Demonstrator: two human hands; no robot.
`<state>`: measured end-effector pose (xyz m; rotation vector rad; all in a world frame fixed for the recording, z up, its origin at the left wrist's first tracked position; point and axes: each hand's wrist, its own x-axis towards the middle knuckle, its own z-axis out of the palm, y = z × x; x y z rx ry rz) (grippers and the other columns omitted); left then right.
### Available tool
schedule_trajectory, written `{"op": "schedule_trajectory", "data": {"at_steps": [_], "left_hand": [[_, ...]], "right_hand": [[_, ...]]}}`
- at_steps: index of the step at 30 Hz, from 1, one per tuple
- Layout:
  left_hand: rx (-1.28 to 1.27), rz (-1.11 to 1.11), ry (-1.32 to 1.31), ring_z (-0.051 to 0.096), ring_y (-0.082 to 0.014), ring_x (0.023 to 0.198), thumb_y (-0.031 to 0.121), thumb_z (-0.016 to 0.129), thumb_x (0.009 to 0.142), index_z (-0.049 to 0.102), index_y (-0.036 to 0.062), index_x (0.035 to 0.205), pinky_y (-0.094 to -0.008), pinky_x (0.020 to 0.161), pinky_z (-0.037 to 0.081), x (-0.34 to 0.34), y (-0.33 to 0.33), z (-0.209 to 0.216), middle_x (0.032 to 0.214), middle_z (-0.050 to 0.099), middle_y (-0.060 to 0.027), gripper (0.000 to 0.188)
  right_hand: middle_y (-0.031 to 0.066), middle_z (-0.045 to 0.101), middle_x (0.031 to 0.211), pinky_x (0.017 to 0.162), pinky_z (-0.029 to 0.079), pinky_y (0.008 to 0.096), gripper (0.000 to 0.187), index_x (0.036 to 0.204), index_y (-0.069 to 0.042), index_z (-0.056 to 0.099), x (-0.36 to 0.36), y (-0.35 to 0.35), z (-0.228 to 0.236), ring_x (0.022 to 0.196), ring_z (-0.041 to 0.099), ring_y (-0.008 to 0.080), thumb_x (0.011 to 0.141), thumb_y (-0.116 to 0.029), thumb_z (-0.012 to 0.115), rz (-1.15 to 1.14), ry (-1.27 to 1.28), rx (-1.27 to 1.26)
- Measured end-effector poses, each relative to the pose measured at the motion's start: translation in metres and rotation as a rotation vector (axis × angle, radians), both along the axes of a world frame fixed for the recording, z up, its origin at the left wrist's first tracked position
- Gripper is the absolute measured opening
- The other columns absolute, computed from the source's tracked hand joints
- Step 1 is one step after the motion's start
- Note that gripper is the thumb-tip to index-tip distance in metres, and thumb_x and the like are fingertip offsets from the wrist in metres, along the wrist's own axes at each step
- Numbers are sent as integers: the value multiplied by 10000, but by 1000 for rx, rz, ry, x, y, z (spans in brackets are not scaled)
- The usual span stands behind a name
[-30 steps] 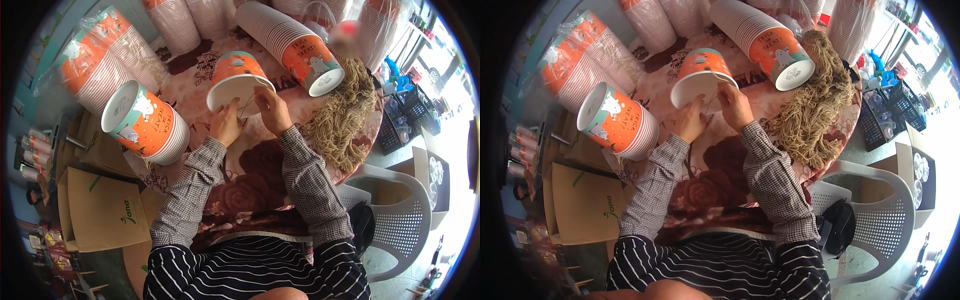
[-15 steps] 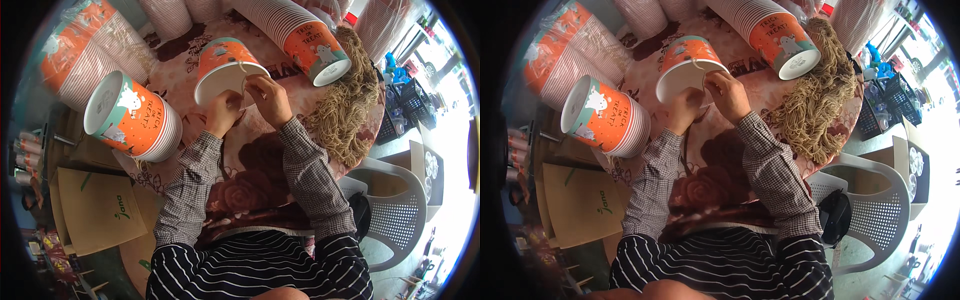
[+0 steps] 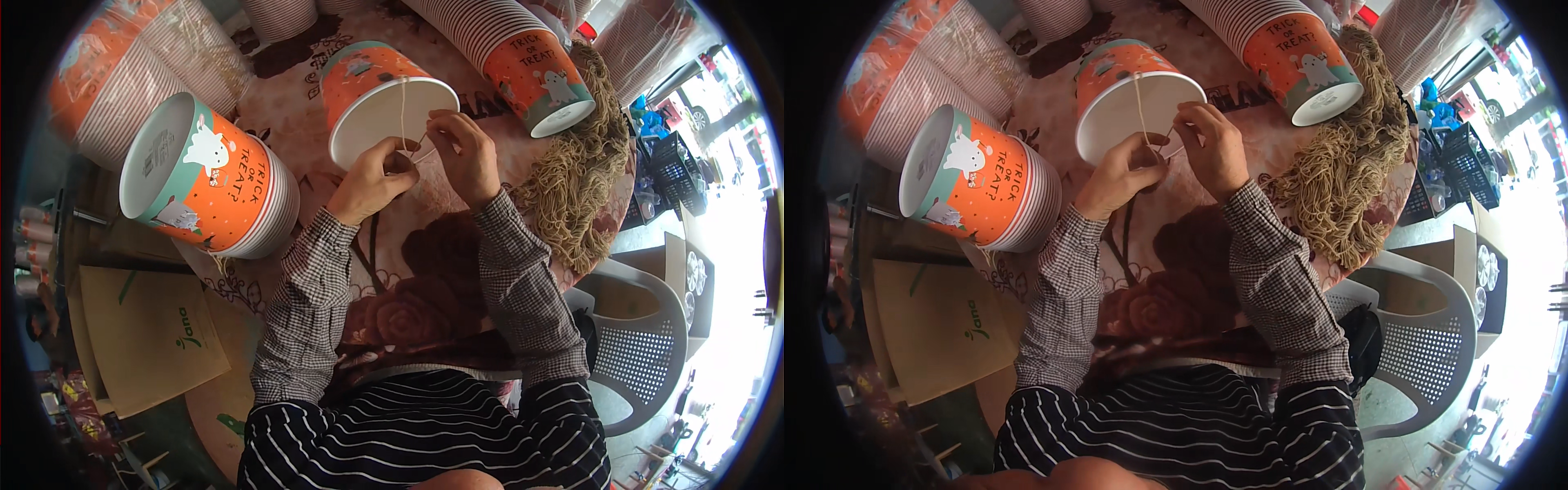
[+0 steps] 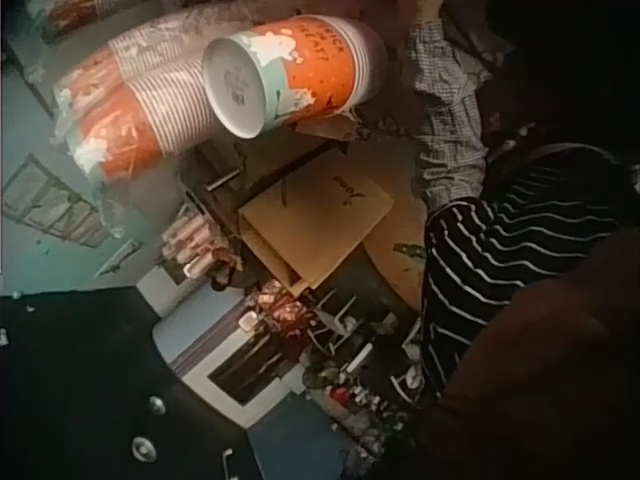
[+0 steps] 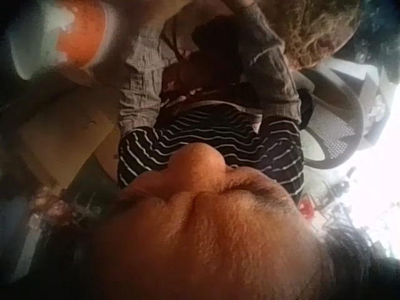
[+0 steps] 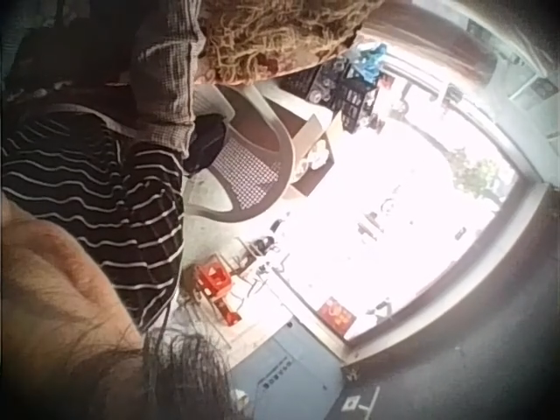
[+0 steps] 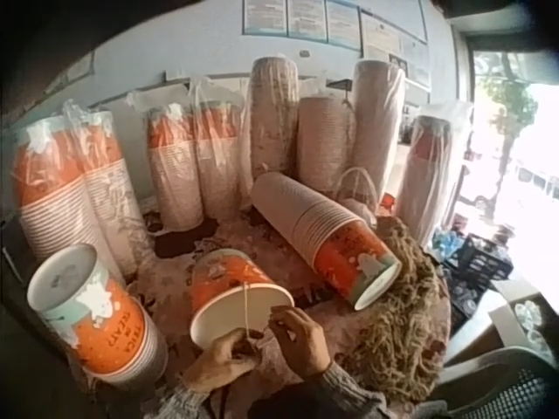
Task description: Attaching twine handles to printed paper buckets for Halloween packaging.
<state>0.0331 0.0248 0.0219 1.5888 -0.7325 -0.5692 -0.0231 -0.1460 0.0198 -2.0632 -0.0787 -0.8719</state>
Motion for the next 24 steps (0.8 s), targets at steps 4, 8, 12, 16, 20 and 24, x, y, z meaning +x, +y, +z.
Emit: {"op": "schedule_trajectory", "data": {"at_steps": [4,8,12,16,20,24], "left_hand": [[-60,151,-132,640,-135,788,20,599,843,588,-42,1053,-253,679,493,9,-1,-13,869,666,-92,219],[-108,331,-211,635,-125,735,48,609,868,613,-46,983,-242,663,492,34,-5,-28,844,667,-78,149],[-29,357,-296,639,-135,753,82,620,872,636,-27,964,-251,689,491,29,-3,-23,837,669,-66,143],[-31,398,-493,667,-217,775,83,642,831,660,-4,929,-304,674,512,20,-5,-19,843,675,-137,133],[-39,402,-574,665,-237,788,77,647,821,661,-7,918,-316,681,513,14,-5,-14,870,666,-138,129],[-56,348,-552,661,-262,796,60,649,807,666,-10,919,-332,684,512,8,-6,-13,888,655,-135,133]], "right_hand": [[128,639,1056,704,538,314,100,919,3,613,3,-3,-6,852,658,256,830,-38,633,14,18,49],[137,624,1082,763,527,338,108,916,-7,629,6,4,-9,911,638,293,815,-40,645,72,-14,-31],[125,617,1093,801,515,359,105,907,-21,647,4,4,-8,967,618,303,809,-58,658,134,-23,-161],[116,617,1064,783,519,355,102,897,-31,655,0,6,-7,932,623,295,807,-77,667,201,12,-177],[104,616,1024,773,522,335,114,905,-45,668,-2,8,-3,913,616,274,795,-73,681,206,8,-191],[87,620,1032,779,525,328,131,912,-46,679,-1,12,-1,951,605,244,782,-63,693,183,-114,-165]]}}
